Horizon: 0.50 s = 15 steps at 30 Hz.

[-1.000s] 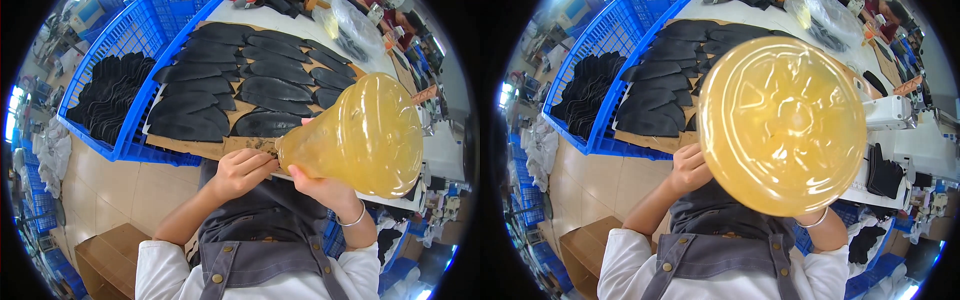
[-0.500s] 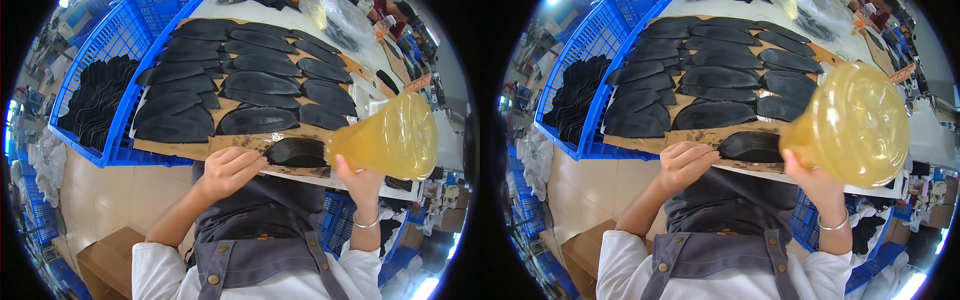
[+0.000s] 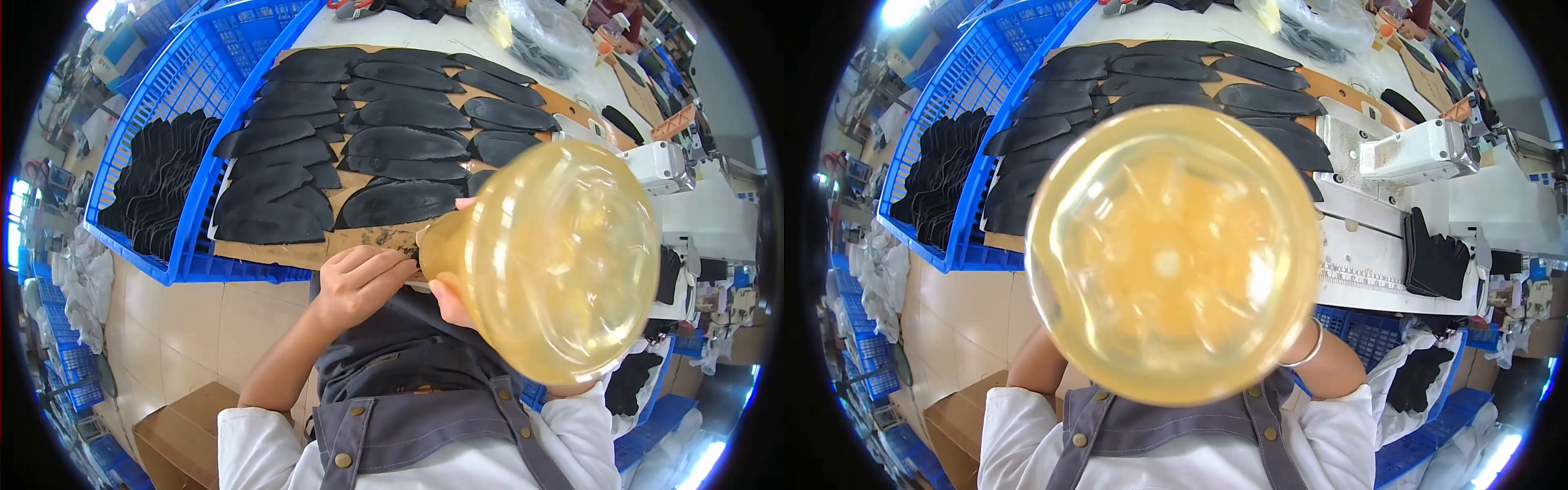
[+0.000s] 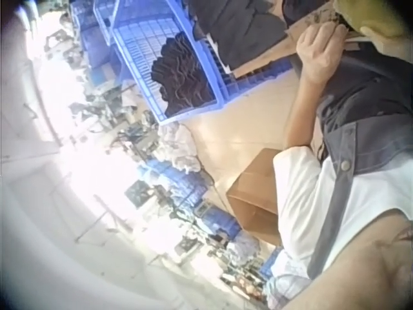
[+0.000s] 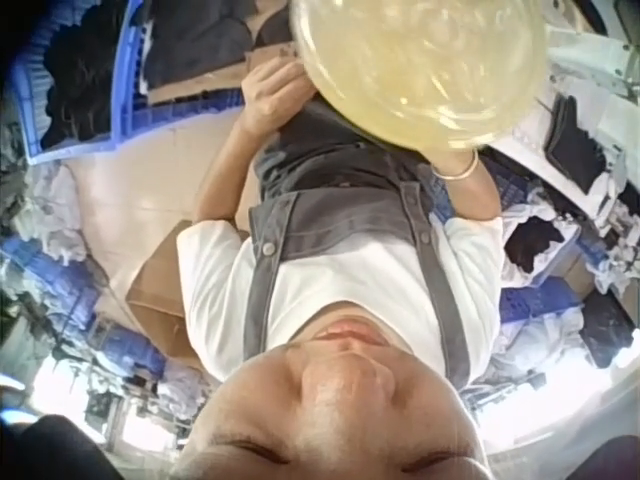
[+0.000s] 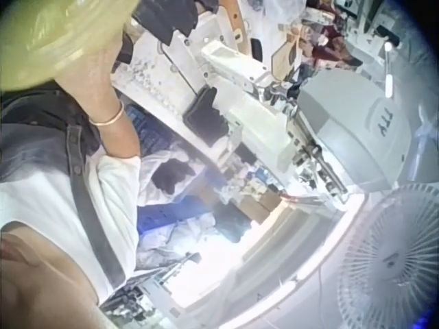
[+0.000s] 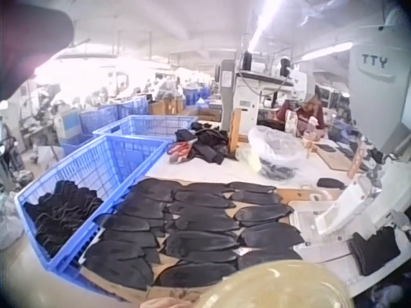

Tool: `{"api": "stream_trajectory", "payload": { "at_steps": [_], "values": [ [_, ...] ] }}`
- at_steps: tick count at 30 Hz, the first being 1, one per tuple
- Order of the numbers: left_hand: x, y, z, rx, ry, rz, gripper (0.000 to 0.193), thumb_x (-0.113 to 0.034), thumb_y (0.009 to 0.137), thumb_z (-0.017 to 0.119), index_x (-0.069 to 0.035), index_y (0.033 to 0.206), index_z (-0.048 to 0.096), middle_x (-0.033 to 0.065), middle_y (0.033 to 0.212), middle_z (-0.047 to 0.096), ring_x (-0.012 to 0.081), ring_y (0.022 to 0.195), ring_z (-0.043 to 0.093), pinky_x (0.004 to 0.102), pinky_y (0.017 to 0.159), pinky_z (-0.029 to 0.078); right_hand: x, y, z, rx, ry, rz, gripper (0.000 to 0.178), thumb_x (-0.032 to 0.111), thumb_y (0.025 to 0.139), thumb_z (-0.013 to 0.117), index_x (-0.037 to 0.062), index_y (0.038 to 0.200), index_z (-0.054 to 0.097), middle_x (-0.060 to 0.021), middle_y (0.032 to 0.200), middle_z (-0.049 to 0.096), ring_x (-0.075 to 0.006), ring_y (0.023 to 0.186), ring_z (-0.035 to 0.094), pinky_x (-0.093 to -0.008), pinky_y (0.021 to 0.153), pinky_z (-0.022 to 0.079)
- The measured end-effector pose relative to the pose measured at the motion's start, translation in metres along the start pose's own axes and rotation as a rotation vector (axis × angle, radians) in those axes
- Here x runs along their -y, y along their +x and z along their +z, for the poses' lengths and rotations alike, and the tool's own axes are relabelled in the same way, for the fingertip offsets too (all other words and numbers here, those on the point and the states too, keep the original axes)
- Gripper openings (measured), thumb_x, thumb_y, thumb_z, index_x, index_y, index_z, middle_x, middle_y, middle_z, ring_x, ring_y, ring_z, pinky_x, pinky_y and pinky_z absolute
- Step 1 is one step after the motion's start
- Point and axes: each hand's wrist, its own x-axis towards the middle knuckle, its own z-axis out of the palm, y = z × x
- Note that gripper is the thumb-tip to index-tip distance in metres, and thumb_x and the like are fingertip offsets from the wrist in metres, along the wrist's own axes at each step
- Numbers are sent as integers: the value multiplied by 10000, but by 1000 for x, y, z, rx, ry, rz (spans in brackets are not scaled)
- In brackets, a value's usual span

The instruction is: Applying adhesive to several black shoe upper components using a brush and a bottle of glue.

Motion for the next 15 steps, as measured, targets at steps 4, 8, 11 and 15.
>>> {"api": "stream_trajectory", "payload": {
  "at_steps": [4,8,11,15],
  "values": [
    [2,-1,1,15,31,54,273,-51,574,678,-61,846,658,19,824,623,155,681,598,259,564,477,-7,-14,-9,2,42,126,653,82,629,711,42,1215,424,-93,1153,551,-201,1014,550,-313,907,433],
    [1,0,-2,64,49,40,224,-45,606,714,-49,820,646,43,803,630,181,682,611,271,561,480,-65,-62,-33,-102,-368,123,676,6,669,656,36,1285,379,-126,1202,543,-232,1039,556,-351,899,450],
    [-3,6,-5,83,-54,-59,244,-75,611,752,-45,808,611,50,806,627,196,672,611,278,559,483,-98,-83,-37,-404,81,332,629,208,754,623,42,1305,371,-161,1249,498,-261,1118,508,-390,957,404],
    [-17,34,-2,56,-145,-146,332,-129,584,779,-46,817,558,60,867,610,222,706,602,290,589,493,-105,-81,-23,-967,987,366,717,506,812,557,56,1327,340,-198,1300,430,-345,1186,441,-467,1025,332]
  ]
}}
